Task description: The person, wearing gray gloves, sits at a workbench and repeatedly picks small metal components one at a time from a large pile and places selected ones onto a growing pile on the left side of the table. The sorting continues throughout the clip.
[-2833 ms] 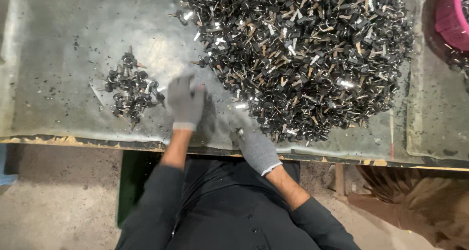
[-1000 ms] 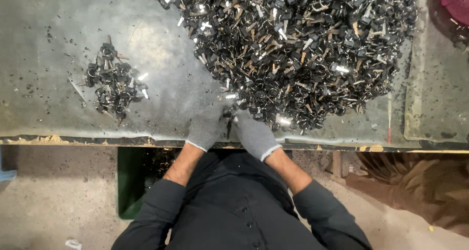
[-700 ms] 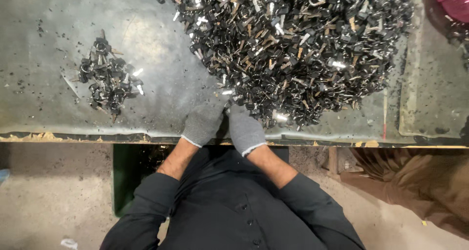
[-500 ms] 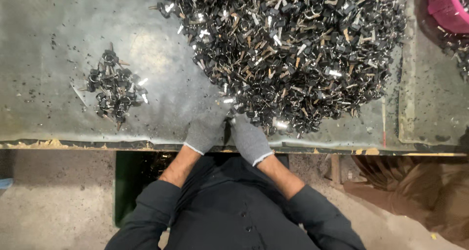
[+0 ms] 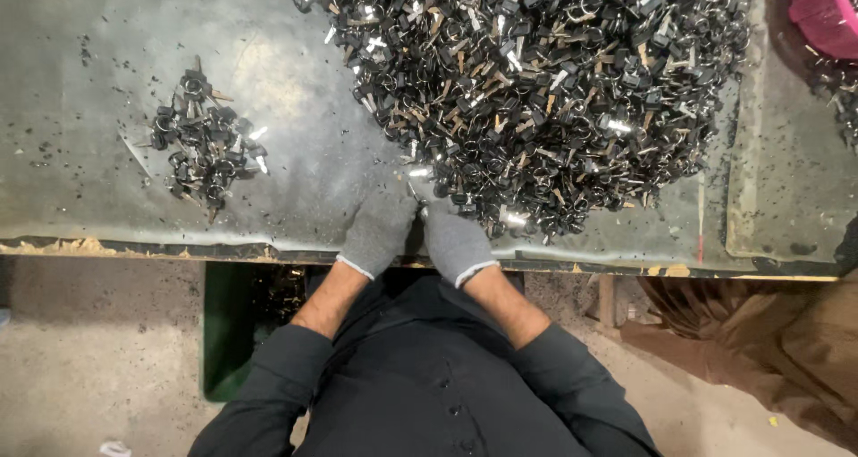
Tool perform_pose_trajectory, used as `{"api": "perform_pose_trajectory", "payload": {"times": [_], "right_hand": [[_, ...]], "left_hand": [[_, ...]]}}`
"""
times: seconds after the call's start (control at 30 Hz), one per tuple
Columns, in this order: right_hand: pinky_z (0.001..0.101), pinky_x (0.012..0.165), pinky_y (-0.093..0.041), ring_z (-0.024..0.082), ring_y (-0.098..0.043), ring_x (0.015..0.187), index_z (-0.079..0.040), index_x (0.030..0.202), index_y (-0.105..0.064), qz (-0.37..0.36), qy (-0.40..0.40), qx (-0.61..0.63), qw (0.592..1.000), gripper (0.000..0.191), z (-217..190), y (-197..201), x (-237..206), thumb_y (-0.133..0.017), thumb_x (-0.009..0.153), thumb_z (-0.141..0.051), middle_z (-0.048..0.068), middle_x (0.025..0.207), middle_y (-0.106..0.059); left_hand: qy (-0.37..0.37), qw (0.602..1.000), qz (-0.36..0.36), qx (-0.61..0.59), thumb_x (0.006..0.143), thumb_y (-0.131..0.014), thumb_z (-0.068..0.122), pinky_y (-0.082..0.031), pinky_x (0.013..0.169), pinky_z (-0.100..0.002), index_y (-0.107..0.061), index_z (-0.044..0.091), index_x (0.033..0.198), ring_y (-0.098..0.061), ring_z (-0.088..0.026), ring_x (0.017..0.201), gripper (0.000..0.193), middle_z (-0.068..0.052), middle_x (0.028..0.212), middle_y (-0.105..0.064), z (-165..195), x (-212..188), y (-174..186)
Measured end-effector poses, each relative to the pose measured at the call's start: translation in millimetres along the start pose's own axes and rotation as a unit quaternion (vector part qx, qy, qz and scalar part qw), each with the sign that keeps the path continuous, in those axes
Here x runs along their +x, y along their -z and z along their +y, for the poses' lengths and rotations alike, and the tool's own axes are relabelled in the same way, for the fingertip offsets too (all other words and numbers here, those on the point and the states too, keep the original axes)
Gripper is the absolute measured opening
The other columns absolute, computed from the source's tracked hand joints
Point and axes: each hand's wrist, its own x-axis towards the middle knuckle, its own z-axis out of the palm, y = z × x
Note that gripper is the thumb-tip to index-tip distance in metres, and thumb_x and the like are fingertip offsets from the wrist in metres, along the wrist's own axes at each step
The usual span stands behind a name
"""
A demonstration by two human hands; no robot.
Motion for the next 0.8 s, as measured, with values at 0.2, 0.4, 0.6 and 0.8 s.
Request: {"api": "perform_pose_trajectory", "payload": {"times": [0.2,0.4,0.6,0.8], "right_hand": [[0.0471,0.056,-0.06,0.036,-0.074,0.069,0.004,0.129,-0.051,0.033,0.039,0.002,0.999,0.036,-3,-8,-11,-0.055,0.097,-0.013,0.027,0.132,-0.061],[0.0441,0.073,-0.062,0.034,-0.076,0.085,-0.002,0.12,-0.052,0.01,-0.012,-0.045,0.999,0.025,-11,-16,3,-0.058,0.104,-0.021,0.022,0.103,-0.07],[0.0509,0.073,-0.059,0.044,-0.073,0.086,-0.002,0.131,-0.045,-0.034,-0.075,0.187,0.979,0.039,6,3,6,-0.056,0.111,-0.033,0.032,0.099,-0.075],[0.0512,0.063,-0.057,0.04,-0.074,0.08,-0.006,0.149,-0.039,0.039,0.019,0.103,0.994,0.057,-4,-3,-17,-0.057,0.095,-0.014,0.03,0.121,-0.067]], "left_hand": [[0.096,0.993,0.003,-0.07,0.076,-0.067,0.0,-0.053,0.079,-0.049,-0.065,0.005,0.123,-0.066,-0.037,0.089,0.047,-0.016,0.097,-0.068,0,-7,4],[0.046,0.996,0.041,-0.067,0.08,-0.066,-0.003,-0.055,0.082,-0.046,-0.069,0.012,0.111,-0.068,-0.035,0.09,0.035,-0.012,0.101,-0.07,-4,-8,-3],[0.114,0.993,0.008,-0.026,0.08,-0.075,0.009,-0.053,0.071,-0.046,-0.07,0.007,0.107,-0.066,-0.033,0.078,0.028,-0.01,0.084,-0.067,-3,-19,-8],[0.085,0.995,0.043,0.033,0.079,-0.076,0.015,-0.053,0.065,-0.047,-0.068,0.012,0.092,-0.067,-0.033,0.072,0.015,-0.01,0.079,-0.066,-1,-17,-6]]}}
